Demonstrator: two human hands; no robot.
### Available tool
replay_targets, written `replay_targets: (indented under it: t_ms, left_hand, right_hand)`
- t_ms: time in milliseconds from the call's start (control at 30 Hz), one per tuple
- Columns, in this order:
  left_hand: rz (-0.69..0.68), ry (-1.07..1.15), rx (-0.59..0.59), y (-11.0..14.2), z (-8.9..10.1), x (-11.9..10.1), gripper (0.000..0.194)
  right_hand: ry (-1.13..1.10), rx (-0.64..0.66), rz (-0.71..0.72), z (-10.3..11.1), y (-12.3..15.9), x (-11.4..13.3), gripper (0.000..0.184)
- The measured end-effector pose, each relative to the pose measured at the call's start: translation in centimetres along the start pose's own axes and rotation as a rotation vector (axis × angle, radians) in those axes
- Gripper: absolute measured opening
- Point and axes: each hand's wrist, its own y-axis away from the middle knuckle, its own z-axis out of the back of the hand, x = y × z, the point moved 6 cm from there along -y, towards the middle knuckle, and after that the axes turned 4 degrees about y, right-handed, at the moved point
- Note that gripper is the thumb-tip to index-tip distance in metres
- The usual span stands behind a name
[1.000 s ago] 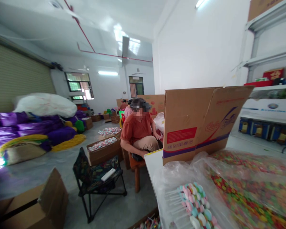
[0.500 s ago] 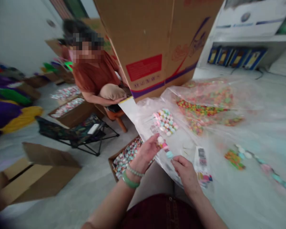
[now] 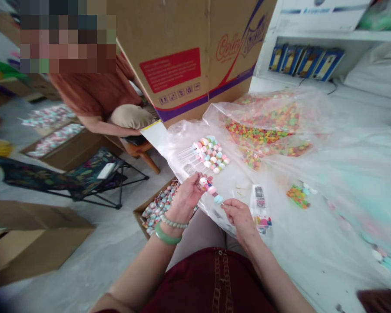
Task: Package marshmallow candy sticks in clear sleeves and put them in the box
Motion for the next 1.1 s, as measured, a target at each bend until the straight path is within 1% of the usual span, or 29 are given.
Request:
replay_targets:
  t_ms: [33, 67, 133, 200, 267, 333, 400, 500, 567, 600, 667, 767, 867, 933, 967, 1033, 1100]
  left_hand:
    - [-0.022, -0.074, 0.045, 0.1, -0.1, -0.1, 0.008]
    - [-0.046, -0.152, 0.090, 0.3, -0.2, -0.1, 0.008]
    - [-0.083, -0.278, 0.148, 0.7, -0.2, -0.3, 0.018]
    - [-0.095, -0.351, 0.163, 0.8, -0.1, -0.3, 0.022]
    - [-0.091, -0.377, 0.167, 0.7, 0.2, -0.2, 0.023]
    - [-0.065, -0.363, 0.184, 0.3, 0.4, 0.0, 0.023]
    - [0.000, -0.322, 0.197, -0.2, 0.7, 0.3, 0.022]
    - [0.074, -0.255, 0.151, -1.1, 1.6, 0.3, 0.016]
    - [0.063, -0.226, 0.113, -1.6, 2.2, -0.1, 0.013]
    - [0.051, -0.218, 0.108, -1.7, 2.3, -0.3, 0.011]
    - [0.037, -0.225, 0.105, -1.8, 2.6, -0.5, 0.011]
    - [0.017, -0.286, 0.093, -1.3, 2.8, -0.5, 0.016]
    - [-0.030, -0.333, 0.095, -0.5, 2.6, -0.3, 0.022]
    - [-0.057, -0.342, 0.106, 0.0, 2.4, 0.0, 0.024]
    - [-0.060, -0.341, 0.114, 0.1, 2.4, 0.1, 0.026]
    - [-0.045, -0.319, 0.127, 0.0, 2.4, 0.4, 0.028]
    - [-0.025, -0.270, 0.112, -0.4, 2.8, 0.6, 0.029]
  right_hand:
    - [-0.035, 0.017, -0.034, 0.1, -0.1, -0.1, 0.019]
    - [-0.067, 0.043, -0.069, 0.1, -0.2, -0.2, 0.019]
    - [-0.112, 0.105, -0.135, 0.0, -0.2, -0.3, 0.019]
    - [-0.104, 0.144, -0.166, -0.1, -0.2, -0.3, 0.018]
    - [-0.031, 0.128, -0.144, -0.2, -0.1, -0.2, 0.018]
    - [0.109, 0.081, -0.069, -0.3, 0.0, 0.1, 0.017]
    - [0.332, 0.044, 0.068, -0.6, 0.2, 0.8, 0.016]
    - [0.726, 0.035, 0.324, -1.4, 0.7, 2.1, 0.017]
    - [0.872, 0.031, 0.408, -1.7, 1.0, 2.5, 0.018]
    - [0.897, 0.020, 0.408, -1.6, 1.0, 2.6, 0.019]
    - [0.893, -0.014, 0.359, -1.2, 0.9, 2.5, 0.020]
    - [0.872, -0.054, 0.286, -0.8, 0.6, 2.3, 0.019]
    - [0.913, -0.075, 0.293, -0.7, 0.3, 2.1, 0.019]
    - [0.980, -0.100, 0.347, -0.8, 0.4, 2.1, 0.019]
    - [1.027, -0.118, 0.398, -0.9, 0.6, 2.1, 0.019]
    - [1.158, -0.159, 0.554, -1.4, 1.2, 2.4, 0.020]
    - [1.316, -0.198, 0.732, -2.1, 2.1, 2.6, 0.024]
